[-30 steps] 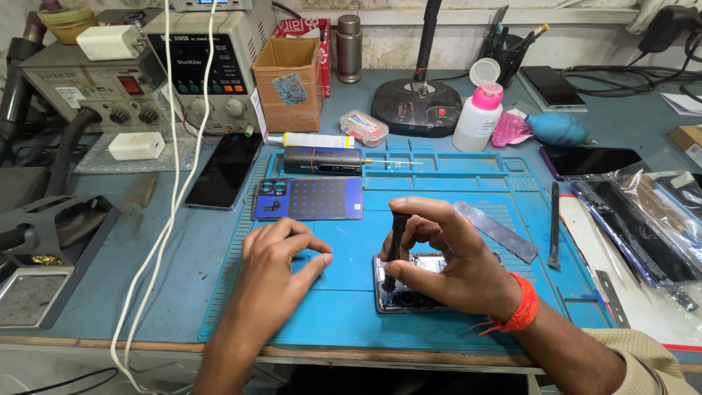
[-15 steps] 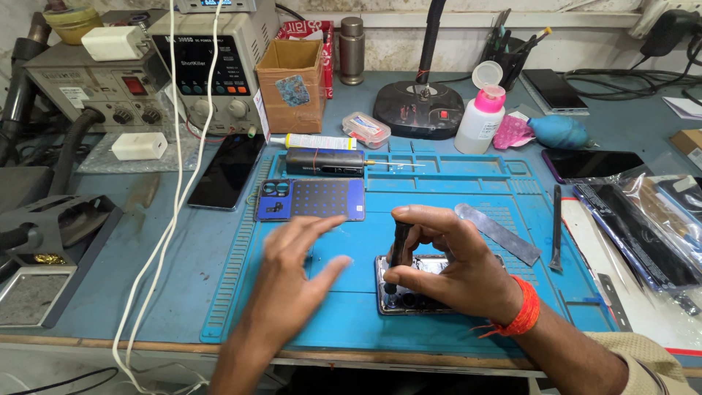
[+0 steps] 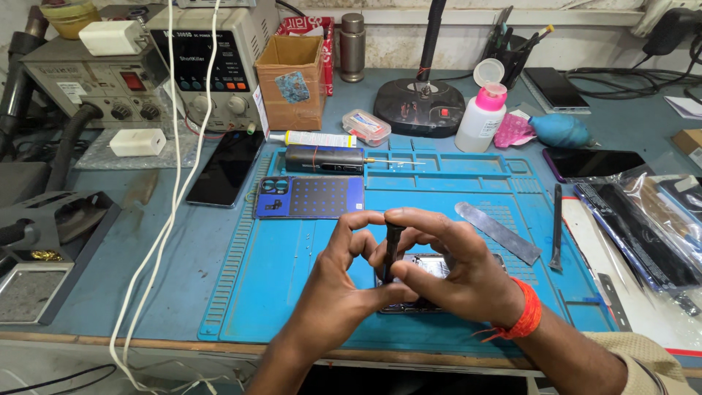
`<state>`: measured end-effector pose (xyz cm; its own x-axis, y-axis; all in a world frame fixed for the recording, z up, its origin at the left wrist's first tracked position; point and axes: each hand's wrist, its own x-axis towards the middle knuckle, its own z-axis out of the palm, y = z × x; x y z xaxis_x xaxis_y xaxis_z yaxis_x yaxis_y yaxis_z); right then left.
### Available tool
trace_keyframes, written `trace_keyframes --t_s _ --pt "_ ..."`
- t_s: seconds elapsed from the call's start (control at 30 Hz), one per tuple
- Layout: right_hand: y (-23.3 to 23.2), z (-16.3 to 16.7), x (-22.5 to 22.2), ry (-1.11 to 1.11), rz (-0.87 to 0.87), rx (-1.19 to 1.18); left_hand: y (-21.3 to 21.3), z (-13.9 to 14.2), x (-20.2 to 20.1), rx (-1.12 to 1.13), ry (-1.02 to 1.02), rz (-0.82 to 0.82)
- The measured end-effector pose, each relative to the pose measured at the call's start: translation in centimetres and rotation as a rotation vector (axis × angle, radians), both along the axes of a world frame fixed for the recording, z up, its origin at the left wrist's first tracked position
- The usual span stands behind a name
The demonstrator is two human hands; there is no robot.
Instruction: The person picks up a blue smartphone, removes its back cover and places it on the mat. They then use a screwdriver to unscrew components from the phone's rear housing, remove a small internal part, and continue unscrewing the phone body on the work mat.
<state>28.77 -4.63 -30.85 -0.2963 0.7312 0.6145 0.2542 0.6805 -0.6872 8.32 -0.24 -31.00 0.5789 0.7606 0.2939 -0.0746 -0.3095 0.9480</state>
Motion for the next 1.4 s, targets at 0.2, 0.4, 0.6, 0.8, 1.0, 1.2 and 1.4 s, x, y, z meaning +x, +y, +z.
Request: trace_keyframes --t_s 0.2,0.4,0.6,0.8,1.0,1.2,1.4 --pt "0.1 -0.4 0.0 0.030 -0.057 0.043 0.3 0.6 -1.2 -0.039 -0.008 -0.160" --pt "-0.3 -0.1 0.2 0.036 0.017 -0.006 0.4 0.8 -1.1 -0.111 0.039 -0.098" --pt "0.1 0.0 -0.1 0.048 -0.040 0.002 -0.1 1.0 -0.7 -0.048 0.022 -0.138" --pt "-0.3 0.4 0.1 0.017 0.006 0.007 0.5 1.0 -1.2 -0.082 0.082 -0.123" --pt "0.0 0.6 -0.2 0.026 -0.022 0.041 0.1 0.8 -0.4 -0.012 0.078 -0.113" --pt "-0.3 0.6 0.0 -0.003 0.018 0.051 0.5 0.9 -1.2 -0.178 0.050 -0.131" --pt "0.0 0.2 -0.1 0.009 -0.059 0.034 0.0 0.9 -0.5 -0.007 0.095 -0.096"
